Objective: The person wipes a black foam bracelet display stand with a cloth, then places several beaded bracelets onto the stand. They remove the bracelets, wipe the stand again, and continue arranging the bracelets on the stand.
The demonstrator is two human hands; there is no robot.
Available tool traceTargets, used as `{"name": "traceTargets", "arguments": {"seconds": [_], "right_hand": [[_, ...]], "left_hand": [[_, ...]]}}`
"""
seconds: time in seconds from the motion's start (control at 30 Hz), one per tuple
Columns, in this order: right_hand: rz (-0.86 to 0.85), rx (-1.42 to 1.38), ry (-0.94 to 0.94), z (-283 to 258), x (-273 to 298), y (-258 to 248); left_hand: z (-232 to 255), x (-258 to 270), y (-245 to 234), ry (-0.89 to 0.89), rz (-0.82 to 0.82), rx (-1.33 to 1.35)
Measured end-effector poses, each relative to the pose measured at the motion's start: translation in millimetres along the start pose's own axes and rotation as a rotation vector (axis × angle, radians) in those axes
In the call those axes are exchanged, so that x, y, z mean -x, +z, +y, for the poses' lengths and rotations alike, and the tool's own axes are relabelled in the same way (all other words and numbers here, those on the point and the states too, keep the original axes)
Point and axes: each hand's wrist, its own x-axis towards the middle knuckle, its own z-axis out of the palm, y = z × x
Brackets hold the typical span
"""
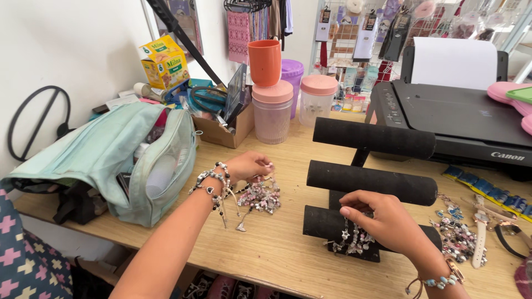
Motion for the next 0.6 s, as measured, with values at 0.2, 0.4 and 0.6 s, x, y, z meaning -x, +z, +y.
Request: {"name": "traceTargets", "arguments": {"seconds": [0.2,0.4,0.6], "right_hand": [[0.009,-0.006,-0.031,0,0,0],[0.017,0.017,-0.042,-3,2,-2],[0.073,-0.096,-0.233,3,0,-3]], "left_hand": [[-19,-11,-6,0.176,0.512,-0.707],[32,54,36,0.339,0.423,-0.46],[81,126,95,0.521,-0.112,-0.319]]}}
